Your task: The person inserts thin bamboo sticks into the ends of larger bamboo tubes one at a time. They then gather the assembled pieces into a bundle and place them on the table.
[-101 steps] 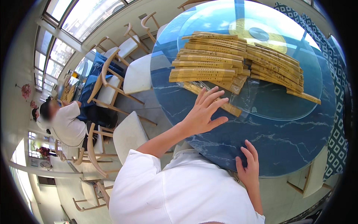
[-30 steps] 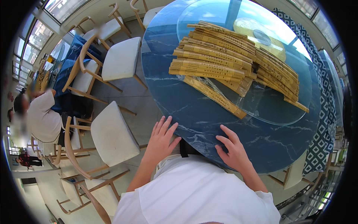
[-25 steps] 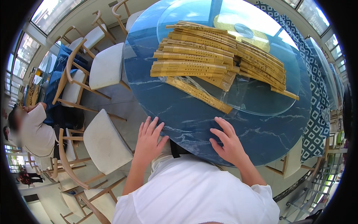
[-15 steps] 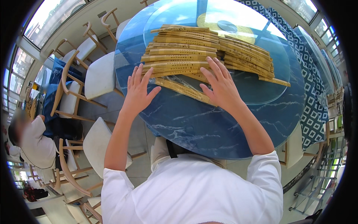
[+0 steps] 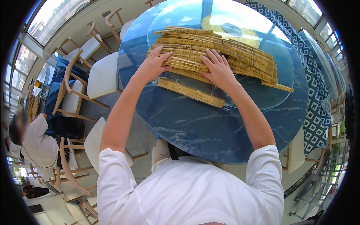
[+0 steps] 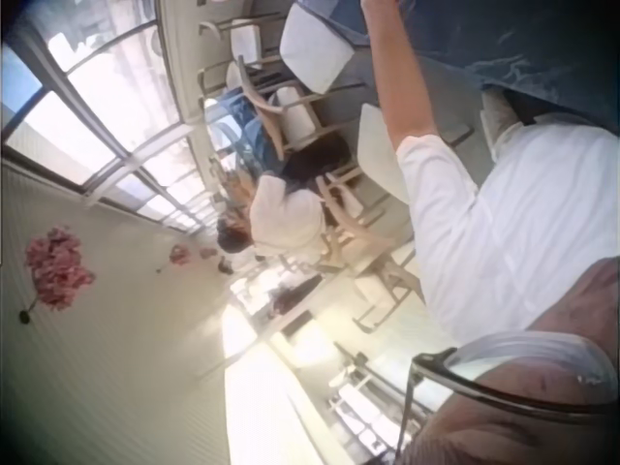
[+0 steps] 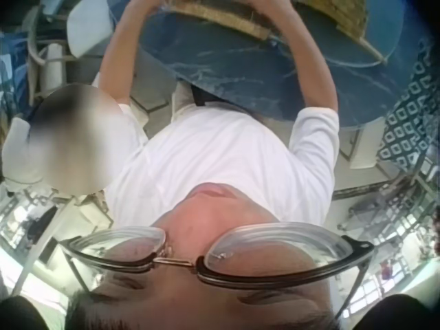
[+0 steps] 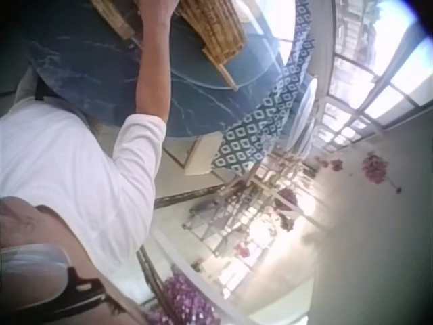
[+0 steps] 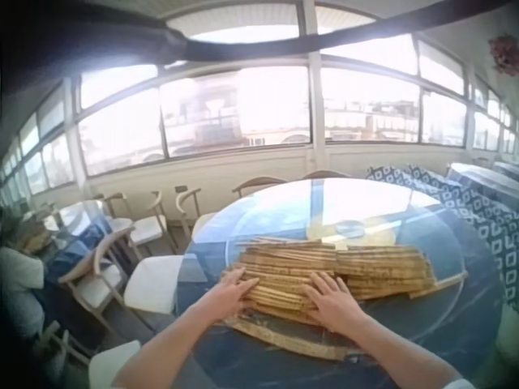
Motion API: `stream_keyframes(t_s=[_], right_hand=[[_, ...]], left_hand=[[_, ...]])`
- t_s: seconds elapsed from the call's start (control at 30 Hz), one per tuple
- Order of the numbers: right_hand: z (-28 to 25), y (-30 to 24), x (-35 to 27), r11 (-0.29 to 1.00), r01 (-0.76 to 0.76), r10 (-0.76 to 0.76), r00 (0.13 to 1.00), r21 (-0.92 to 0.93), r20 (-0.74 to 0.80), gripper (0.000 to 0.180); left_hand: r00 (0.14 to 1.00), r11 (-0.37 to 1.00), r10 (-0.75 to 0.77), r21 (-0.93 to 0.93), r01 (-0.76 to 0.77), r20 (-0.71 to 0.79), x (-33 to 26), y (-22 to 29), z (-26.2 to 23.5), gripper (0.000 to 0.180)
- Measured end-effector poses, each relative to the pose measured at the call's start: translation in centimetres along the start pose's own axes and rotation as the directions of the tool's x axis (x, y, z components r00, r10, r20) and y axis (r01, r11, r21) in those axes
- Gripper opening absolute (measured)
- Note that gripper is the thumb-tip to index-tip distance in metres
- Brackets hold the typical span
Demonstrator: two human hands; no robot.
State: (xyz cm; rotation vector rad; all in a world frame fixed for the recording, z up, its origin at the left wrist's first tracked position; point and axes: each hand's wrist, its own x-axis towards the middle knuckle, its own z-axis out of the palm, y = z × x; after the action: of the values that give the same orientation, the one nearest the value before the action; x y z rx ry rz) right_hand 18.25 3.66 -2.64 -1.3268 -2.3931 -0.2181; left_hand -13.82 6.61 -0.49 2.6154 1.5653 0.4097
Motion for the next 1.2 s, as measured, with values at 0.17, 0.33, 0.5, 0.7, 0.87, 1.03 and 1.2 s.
stream_keyframes(t_s=[0.17,0.33,0.5,0.7,0.87,1.03,1.2], right_hand=[[0.5,0.6,1.6,0.99,0.034,-0.036,0.999,-0.137,-0.013,0.064],[0.5,0.8,2.7,0.981,-0.011,0.014,1.0,-0.192,0.013,0.073],[-1.4,-0.6,1.7,0.998,-0.045,0.048,0.996,-0.033,0.076,0.072],[-5.2,-5.9,-4.1,0.998,0.011,-0.019,0.991,0.057,0.136,0.073],[-2.6,-6.3,-6.9,1.0,0.019,-0.018,0.997,-0.016,0.08,0.065],[-2.1,-5.2,-6.9,0.991,0.126,-0.119,0.982,0.036,-0.145,0.034],[-3.8,-4.2,-4.9,0.989,0.037,-0.022,0.995,0.145,-0.099,0.025]], left_hand=[[0.999,1.0,-0.029,0.006,0.029,0.015,1.9,-0.6,-0.1,0.069],[0.992,0.997,-0.078,-0.02,0.076,-0.099,2.2,-0.8,1.5,0.077],[0.88,0.946,-0.324,-0.093,0.312,-0.346,-1.9,-1.5,3.1,0.1],[0.841,0.606,-0.537,-0.667,0.433,0.058,-4.9,-2.2,3.0,0.101],[0.833,0.355,-0.51,-0.831,0.429,0.212,-4.6,-3.8,2.7,0.063],[0.822,-0.21,-0.395,-0.911,0.355,0.411,-4.8,-3.4,1.9,0.023],[0.851,-0.265,-0.344,-0.911,0.317,0.396,-4.8,-3.6,2.0,0.014]])
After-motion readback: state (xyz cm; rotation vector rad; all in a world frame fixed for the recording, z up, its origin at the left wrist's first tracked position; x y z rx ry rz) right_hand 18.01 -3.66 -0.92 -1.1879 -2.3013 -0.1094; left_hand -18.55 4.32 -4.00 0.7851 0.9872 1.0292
